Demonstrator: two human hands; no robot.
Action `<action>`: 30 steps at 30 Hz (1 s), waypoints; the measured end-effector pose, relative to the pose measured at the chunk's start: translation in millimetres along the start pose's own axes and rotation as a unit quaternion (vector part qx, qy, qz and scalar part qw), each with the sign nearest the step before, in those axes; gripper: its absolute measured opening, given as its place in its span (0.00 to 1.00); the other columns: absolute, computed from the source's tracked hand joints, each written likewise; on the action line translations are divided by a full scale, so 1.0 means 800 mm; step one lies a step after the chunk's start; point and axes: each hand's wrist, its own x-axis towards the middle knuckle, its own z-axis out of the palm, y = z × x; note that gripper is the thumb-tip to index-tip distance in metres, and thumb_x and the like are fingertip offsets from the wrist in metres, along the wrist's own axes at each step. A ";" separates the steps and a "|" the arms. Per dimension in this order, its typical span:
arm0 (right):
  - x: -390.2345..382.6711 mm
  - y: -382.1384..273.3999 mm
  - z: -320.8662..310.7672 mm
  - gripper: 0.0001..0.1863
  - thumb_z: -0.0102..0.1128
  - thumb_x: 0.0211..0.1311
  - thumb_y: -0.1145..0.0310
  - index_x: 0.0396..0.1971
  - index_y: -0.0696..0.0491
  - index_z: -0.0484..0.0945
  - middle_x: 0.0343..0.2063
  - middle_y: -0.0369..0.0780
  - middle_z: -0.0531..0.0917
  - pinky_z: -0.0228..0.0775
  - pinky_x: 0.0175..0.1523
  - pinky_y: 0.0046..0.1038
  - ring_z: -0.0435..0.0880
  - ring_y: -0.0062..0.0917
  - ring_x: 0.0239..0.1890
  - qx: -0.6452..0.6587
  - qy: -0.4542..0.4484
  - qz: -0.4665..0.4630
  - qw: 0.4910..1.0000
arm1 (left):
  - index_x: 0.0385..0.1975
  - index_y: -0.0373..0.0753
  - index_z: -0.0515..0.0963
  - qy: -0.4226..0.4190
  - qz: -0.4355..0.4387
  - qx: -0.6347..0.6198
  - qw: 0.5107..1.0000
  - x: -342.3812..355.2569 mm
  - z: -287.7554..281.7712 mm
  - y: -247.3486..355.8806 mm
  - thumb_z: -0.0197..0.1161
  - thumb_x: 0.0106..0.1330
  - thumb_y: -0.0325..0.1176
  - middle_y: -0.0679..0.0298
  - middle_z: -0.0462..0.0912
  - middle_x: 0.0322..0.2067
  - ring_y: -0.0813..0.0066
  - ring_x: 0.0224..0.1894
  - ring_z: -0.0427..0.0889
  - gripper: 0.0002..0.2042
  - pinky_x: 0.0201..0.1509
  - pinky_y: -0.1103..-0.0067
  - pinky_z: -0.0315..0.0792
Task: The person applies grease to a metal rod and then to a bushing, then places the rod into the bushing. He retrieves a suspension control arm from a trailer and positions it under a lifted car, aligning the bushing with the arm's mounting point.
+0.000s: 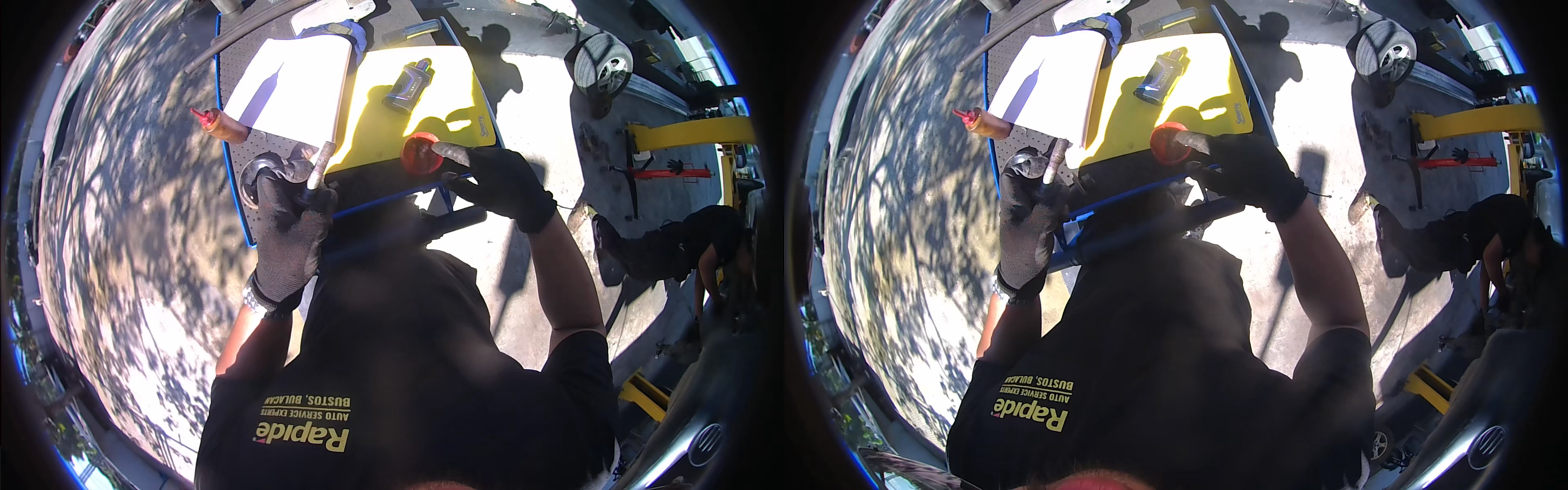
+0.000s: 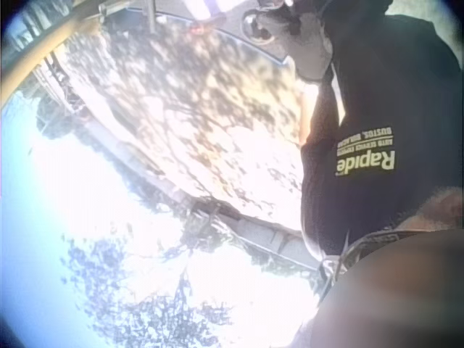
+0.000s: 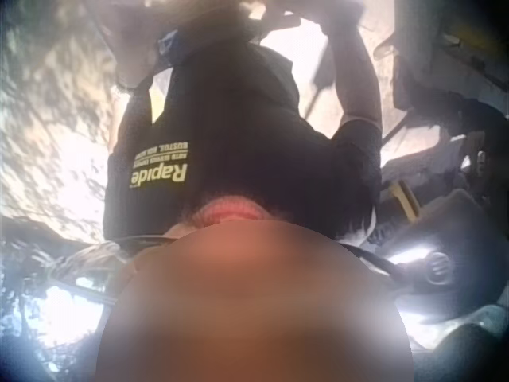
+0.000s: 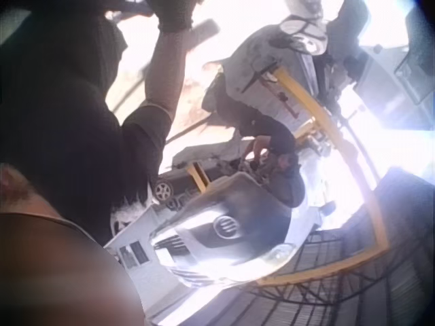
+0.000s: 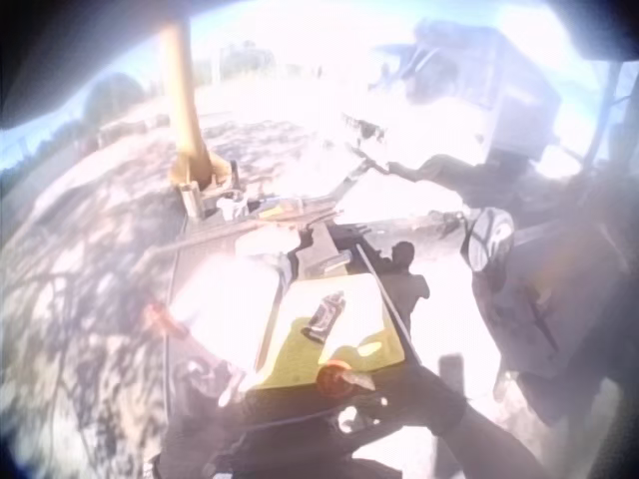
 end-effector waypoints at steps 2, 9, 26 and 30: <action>-0.003 0.006 0.022 0.24 0.71 0.64 0.51 0.59 0.40 0.83 0.41 0.40 0.90 0.83 0.44 0.37 0.90 0.38 0.39 0.011 -0.029 0.025 0.999 | 0.48 0.38 0.69 -0.008 -0.034 -0.016 0.999 -0.009 -0.007 -0.011 0.63 0.71 0.23 0.68 0.80 0.35 0.86 0.31 0.75 0.11 0.34 0.84 0.70; 0.025 0.025 0.040 0.22 0.74 0.59 0.47 0.47 0.45 0.86 0.32 0.41 0.86 0.80 0.40 0.36 0.88 0.36 0.33 -0.095 0.007 -0.082 0.992 | 0.56 0.39 0.73 -0.103 -0.063 -0.076 0.990 -0.026 -0.015 -0.041 0.65 0.70 0.23 0.58 0.82 0.53 0.76 0.41 0.83 0.17 0.45 0.78 0.78; 0.005 -0.016 -0.009 0.42 0.76 0.61 0.57 0.72 0.53 0.68 0.47 0.49 0.87 0.83 0.45 0.36 0.91 0.36 0.42 0.219 -0.136 0.133 0.957 | 0.54 0.39 0.74 -0.089 0.130 0.176 0.972 -0.044 0.009 -0.046 0.68 0.68 0.22 0.59 0.87 0.44 0.67 0.46 0.87 0.17 0.53 0.72 0.79; -0.007 -0.053 0.009 0.42 0.75 0.58 0.64 0.73 0.50 0.68 0.41 0.45 0.85 0.82 0.44 0.34 0.88 0.36 0.39 0.227 -0.018 -0.049 0.972 | 0.53 0.42 0.75 -0.138 0.238 0.214 0.937 -0.040 0.022 -0.038 0.73 0.64 0.22 0.58 0.87 0.46 0.62 0.46 0.88 0.19 0.51 0.71 0.80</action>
